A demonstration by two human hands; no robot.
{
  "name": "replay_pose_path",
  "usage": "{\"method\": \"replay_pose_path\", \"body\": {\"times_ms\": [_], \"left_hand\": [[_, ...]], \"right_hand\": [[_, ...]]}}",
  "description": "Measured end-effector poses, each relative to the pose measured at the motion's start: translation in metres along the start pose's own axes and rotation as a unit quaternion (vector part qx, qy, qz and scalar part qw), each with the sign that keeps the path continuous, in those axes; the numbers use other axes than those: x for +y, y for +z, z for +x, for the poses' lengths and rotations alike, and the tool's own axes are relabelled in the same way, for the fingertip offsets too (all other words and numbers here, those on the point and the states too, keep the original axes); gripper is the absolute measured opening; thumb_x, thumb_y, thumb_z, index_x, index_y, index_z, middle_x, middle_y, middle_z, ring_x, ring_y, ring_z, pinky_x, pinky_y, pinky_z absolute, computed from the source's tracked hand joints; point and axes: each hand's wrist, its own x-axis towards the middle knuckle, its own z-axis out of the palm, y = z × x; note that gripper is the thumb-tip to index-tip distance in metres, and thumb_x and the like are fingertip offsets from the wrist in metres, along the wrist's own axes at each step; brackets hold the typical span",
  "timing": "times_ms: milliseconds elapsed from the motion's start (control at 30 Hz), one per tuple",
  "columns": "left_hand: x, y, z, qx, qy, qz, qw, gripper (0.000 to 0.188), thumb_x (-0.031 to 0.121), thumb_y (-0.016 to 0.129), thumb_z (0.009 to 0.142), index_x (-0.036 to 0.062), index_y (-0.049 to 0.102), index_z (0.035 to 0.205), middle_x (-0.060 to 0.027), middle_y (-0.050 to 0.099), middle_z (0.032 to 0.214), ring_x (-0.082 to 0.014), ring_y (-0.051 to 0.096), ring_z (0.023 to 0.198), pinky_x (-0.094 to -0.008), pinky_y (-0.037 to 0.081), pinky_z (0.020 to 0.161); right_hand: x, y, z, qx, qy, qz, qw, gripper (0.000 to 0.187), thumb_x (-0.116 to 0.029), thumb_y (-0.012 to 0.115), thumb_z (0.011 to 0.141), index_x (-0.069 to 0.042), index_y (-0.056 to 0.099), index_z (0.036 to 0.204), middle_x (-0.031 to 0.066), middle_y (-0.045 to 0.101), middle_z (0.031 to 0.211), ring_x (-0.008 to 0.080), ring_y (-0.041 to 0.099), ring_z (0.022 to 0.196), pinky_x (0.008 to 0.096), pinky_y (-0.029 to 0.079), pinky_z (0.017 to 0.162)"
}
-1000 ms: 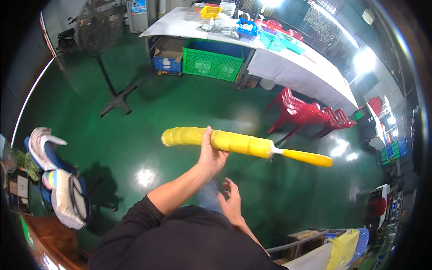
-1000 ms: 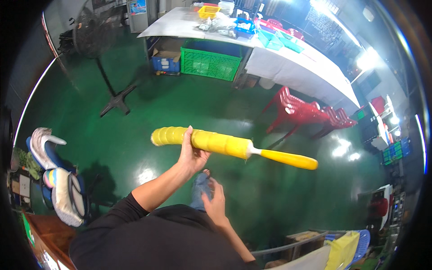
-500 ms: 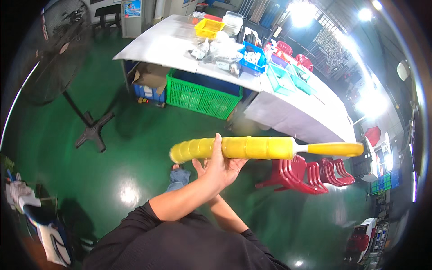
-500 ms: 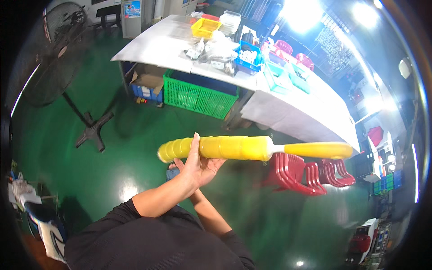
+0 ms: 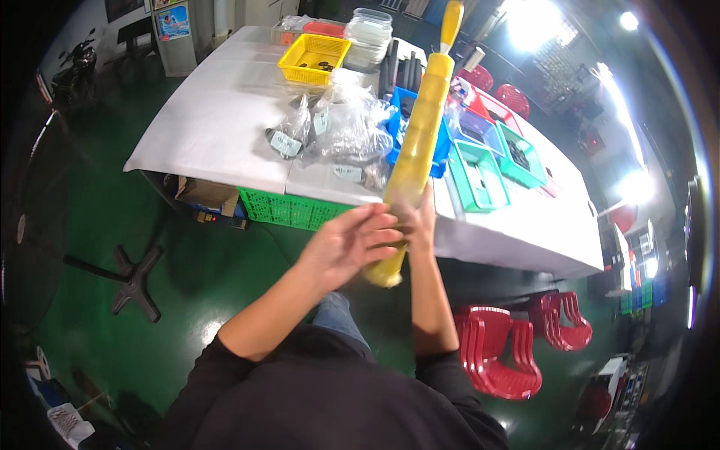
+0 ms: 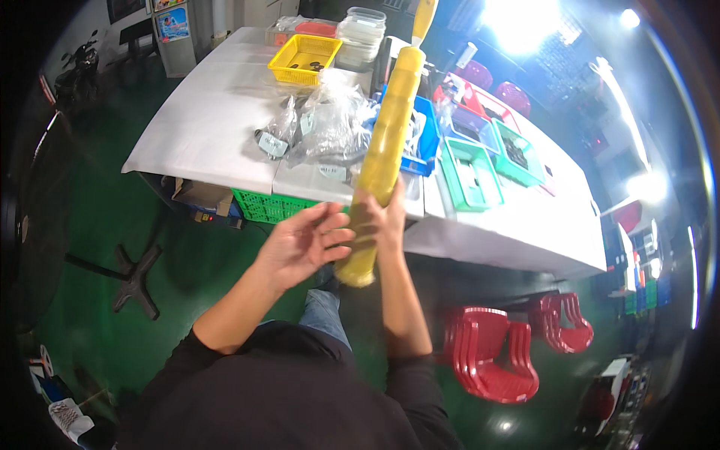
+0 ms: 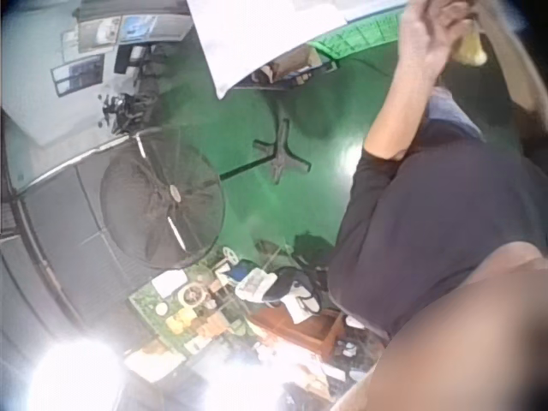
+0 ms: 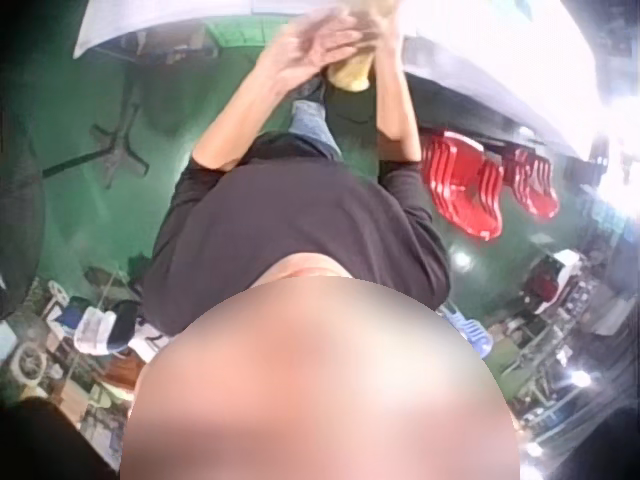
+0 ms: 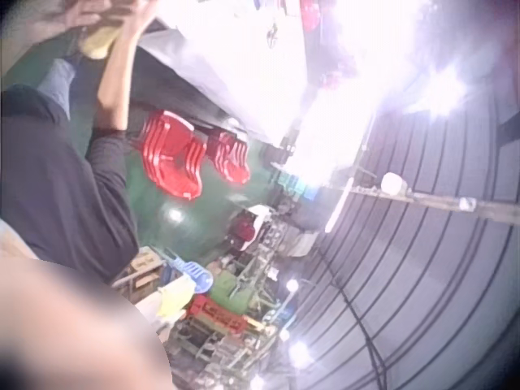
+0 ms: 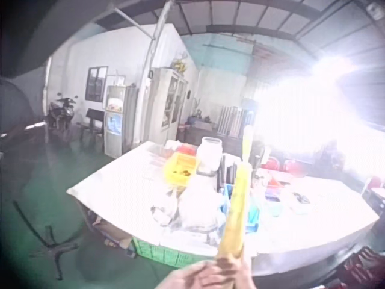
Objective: The person uses a yellow duster to wipe dust off a table and a plastic basket, then sweeps the green floor with a broom and dustpan. The person also plugs in a standing fan and moves around the workshop.
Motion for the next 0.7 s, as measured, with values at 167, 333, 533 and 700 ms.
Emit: {"method": "replay_pose_path", "body": {"times_ms": [167,333,533,700], "left_hand": [[0.099,-0.099,0.063,0.308,0.203,0.031,0.929,0.021,0.016,0.060,0.082,0.0039,0.059,0.098,-0.0048,0.059,0.083,-0.0193,0.059,0.076,-0.0340,0.052,0.066],[0.145,-0.176,0.084,0.483,0.346,0.014,0.804,0.016,0.017,0.059,0.084,0.0072,0.058,0.096,-0.0009,0.056,0.081,-0.0141,0.053,0.077,-0.0279,0.043,0.068],[0.109,-0.265,0.063,0.697,0.266,0.062,0.663,0.021,0.027,0.059,0.082,0.0122,0.055,0.098,-0.0012,0.057,0.086,-0.0169,0.055,0.078,-0.0310,0.044,0.068],[0.055,-0.301,0.050,0.790,0.073,0.118,0.597,0.023,0.025,0.050,0.086,0.0093,0.053,0.103,-0.0060,0.058,0.094,-0.0200,0.058,0.080,-0.0365,0.046,0.067]], "right_hand": [[0.060,-0.023,0.253,-0.093,0.100,0.080,0.987,0.043,-0.021,0.066,0.079,-0.001,0.047,0.112,0.0086,0.059,0.091,0.0148,0.058,0.073,0.0279,0.048,0.063],[0.156,-0.002,0.506,-0.025,0.096,-0.036,0.994,0.044,-0.028,0.068,0.075,0.002,0.053,0.104,0.0097,0.061,0.086,0.0168,0.060,0.069,0.0302,0.049,0.061],[0.248,0.030,0.702,0.087,0.075,-0.347,0.931,0.062,-0.043,0.067,0.069,0.002,0.054,0.109,0.0183,0.062,0.096,0.0292,0.062,0.087,0.0360,0.047,0.076],[0.304,0.040,0.766,0.060,0.035,-0.420,0.905,0.078,-0.046,0.066,0.069,0.003,0.038,0.123,0.0260,0.055,0.110,0.0380,0.054,0.104,0.0412,0.042,0.088]]}}
